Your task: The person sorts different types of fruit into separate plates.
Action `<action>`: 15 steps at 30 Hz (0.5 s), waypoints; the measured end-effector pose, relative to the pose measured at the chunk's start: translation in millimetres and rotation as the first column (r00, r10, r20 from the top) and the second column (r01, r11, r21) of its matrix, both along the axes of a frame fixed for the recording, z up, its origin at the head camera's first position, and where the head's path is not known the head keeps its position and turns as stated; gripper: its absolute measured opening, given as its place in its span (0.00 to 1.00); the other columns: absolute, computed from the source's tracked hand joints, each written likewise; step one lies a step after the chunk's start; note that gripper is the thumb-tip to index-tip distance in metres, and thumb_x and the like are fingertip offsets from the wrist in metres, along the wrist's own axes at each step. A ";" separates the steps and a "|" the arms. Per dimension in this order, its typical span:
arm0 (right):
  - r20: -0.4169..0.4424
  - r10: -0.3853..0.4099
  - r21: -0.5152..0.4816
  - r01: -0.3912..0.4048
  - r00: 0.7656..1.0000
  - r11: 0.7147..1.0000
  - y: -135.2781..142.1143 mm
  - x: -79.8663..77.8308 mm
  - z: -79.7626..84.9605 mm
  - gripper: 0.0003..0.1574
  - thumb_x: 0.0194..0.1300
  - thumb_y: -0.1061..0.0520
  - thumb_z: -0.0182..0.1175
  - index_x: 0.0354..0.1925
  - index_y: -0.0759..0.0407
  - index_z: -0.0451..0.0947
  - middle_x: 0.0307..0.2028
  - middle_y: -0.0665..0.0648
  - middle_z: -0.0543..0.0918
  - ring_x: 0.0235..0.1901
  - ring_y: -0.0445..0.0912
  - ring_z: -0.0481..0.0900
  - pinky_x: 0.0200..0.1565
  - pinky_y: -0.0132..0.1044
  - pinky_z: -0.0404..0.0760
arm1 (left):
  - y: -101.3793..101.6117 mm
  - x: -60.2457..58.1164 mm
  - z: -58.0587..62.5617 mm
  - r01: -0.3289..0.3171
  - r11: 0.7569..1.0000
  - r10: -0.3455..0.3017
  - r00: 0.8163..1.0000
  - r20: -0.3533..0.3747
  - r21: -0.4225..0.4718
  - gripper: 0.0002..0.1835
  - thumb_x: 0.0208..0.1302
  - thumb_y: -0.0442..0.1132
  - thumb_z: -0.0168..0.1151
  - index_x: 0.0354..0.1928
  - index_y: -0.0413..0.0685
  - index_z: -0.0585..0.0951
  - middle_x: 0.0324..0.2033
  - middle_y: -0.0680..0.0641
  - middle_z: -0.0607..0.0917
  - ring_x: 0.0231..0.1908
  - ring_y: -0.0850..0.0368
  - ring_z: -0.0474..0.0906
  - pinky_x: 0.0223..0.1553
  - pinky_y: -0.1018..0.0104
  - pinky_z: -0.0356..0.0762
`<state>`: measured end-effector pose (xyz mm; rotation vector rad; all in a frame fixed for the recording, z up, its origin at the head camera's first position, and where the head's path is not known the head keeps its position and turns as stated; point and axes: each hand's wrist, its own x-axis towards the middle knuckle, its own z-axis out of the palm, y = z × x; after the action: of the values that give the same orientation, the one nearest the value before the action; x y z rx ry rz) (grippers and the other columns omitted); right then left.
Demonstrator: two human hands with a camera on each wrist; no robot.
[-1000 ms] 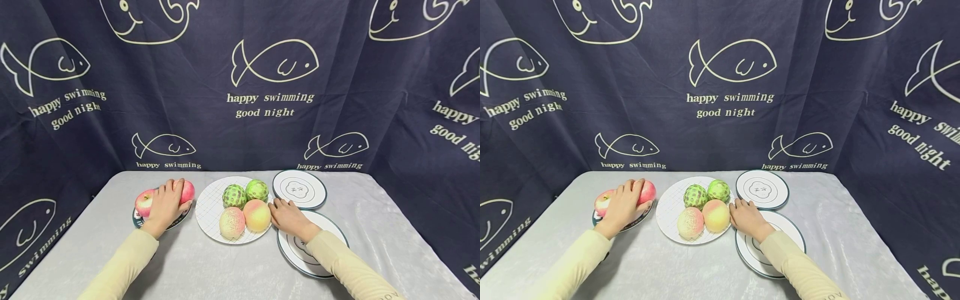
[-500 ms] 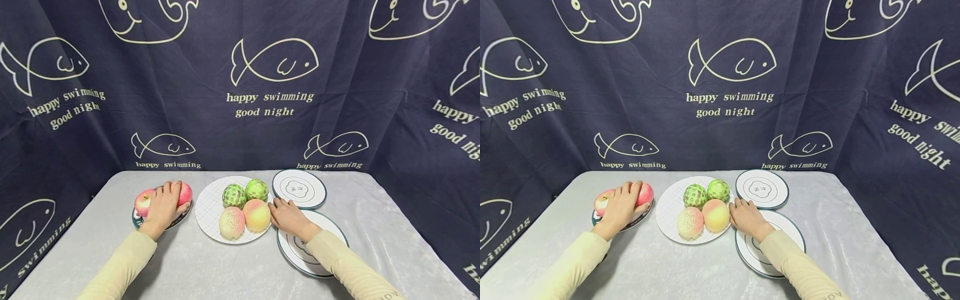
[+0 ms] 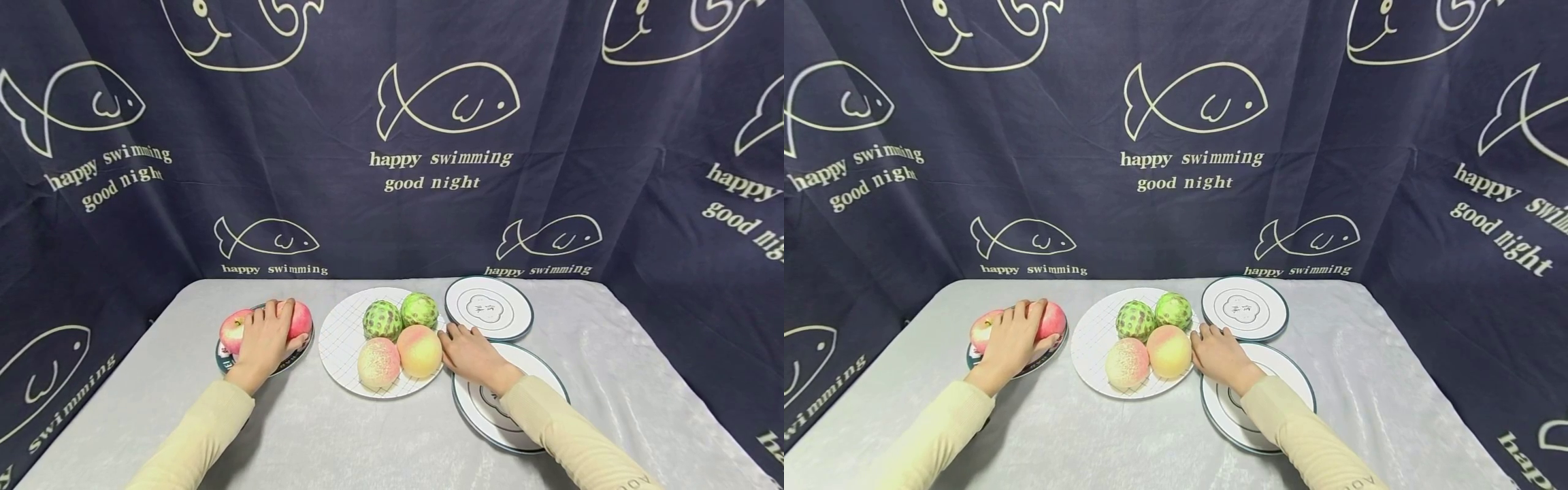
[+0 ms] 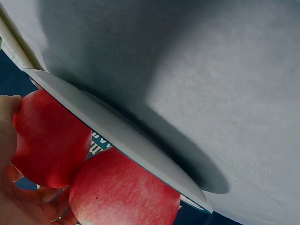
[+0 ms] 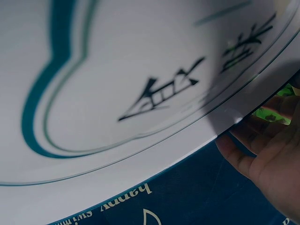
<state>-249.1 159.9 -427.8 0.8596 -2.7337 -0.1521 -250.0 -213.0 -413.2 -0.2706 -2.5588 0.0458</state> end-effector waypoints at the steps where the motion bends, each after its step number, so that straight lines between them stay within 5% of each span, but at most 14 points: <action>1: -0.001 0.000 0.001 0.000 1.000 1.000 0.0 -0.1 -0.3 0.20 0.63 0.50 0.51 0.47 0.62 0.73 0.40 0.61 0.74 0.39 0.54 0.74 0.38 0.50 0.73 | 0.0 0.1 -0.2 0.000 1.000 0.000 1.000 -0.001 0.000 0.40 0.42 0.56 0.70 0.55 0.42 0.69 0.43 0.33 0.74 0.37 0.35 0.73 0.38 0.47 0.66; 15: -0.003 0.004 -0.006 -0.004 1.000 1.000 -0.2 0.1 0.2 0.20 0.63 0.50 0.51 0.46 0.62 0.73 0.39 0.61 0.74 0.39 0.54 0.74 0.38 0.50 0.74 | 0.6 -0.1 -0.7 -0.008 1.000 0.008 1.000 0.001 0.000 0.39 0.42 0.55 0.70 0.54 0.41 0.70 0.40 0.32 0.75 0.35 0.35 0.73 0.38 0.47 0.66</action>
<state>-249.0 159.8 -427.6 0.8629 -2.7275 -0.1437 -250.1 -212.4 -413.9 -0.2607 -2.5607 0.0484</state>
